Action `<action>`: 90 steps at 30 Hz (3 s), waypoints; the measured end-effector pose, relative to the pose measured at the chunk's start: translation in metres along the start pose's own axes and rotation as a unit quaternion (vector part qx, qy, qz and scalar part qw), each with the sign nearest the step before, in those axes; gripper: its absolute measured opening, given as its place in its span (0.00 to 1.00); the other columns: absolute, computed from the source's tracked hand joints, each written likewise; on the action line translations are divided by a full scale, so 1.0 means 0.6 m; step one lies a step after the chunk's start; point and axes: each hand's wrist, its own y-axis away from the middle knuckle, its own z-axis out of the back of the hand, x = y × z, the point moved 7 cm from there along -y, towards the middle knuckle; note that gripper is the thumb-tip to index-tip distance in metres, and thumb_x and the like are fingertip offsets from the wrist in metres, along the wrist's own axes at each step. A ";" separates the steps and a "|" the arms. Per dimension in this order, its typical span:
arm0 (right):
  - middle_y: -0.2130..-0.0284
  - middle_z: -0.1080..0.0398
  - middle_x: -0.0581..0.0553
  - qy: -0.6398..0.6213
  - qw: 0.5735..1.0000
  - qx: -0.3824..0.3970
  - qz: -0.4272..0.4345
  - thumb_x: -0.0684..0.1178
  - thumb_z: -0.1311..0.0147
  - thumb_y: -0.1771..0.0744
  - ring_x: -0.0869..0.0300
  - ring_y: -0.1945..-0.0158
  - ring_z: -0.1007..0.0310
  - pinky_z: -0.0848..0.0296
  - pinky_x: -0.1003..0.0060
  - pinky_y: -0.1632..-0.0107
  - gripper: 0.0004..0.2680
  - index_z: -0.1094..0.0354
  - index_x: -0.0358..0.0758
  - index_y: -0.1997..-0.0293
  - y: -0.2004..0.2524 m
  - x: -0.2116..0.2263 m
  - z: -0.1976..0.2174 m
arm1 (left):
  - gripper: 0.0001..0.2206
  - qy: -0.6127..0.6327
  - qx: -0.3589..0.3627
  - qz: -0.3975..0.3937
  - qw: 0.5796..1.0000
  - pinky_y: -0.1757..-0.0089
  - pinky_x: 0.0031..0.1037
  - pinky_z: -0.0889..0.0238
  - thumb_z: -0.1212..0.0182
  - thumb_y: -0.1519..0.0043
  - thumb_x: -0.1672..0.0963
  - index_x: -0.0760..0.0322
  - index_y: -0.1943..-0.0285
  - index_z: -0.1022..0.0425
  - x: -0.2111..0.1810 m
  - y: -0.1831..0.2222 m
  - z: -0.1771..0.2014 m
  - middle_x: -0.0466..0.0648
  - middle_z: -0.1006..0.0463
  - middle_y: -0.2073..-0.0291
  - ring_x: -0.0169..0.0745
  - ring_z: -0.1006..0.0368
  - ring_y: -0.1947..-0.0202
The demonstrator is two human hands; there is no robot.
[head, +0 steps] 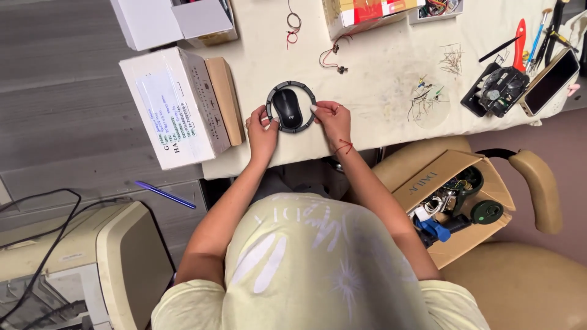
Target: The person picks up various electronic components and household items from a cluttered workbench and places them one by one into a cardboard box on a chair.
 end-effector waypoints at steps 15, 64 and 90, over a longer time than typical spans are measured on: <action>0.68 0.23 0.43 -0.109 0.994 0.001 -0.018 0.41 0.32 0.38 0.62 0.70 0.20 0.19 0.71 0.61 0.14 0.26 0.29 0.49 0.066 0.000 0.055 | 0.21 -0.008 0.050 -0.055 0.997 0.54 0.25 0.28 0.35 0.40 0.63 0.66 0.37 0.29 -0.129 0.058 0.011 0.56 0.33 0.49 0.45 0.29 0.50; 0.75 0.25 0.36 -0.233 0.875 -0.407 -0.122 0.48 0.30 0.37 0.60 0.78 0.22 0.17 0.74 0.72 0.17 0.28 0.25 0.49 0.520 -0.646 0.897 | 0.12 -0.237 0.512 0.019 0.825 0.70 0.30 0.20 0.28 0.42 0.60 0.68 0.51 0.19 0.306 0.690 -0.744 0.58 0.17 0.64 0.42 0.19 0.68; 0.66 0.23 0.29 -0.061 0.906 -0.344 -0.240 0.41 0.38 0.37 0.51 0.72 0.19 0.15 0.70 0.72 0.13 0.26 0.30 0.49 0.466 -0.677 0.917 | 0.20 -0.482 0.508 -0.117 0.704 0.42 0.45 0.32 0.32 0.42 0.52 0.49 0.39 0.22 0.398 0.675 -0.788 0.51 0.17 0.50 0.57 0.25 0.43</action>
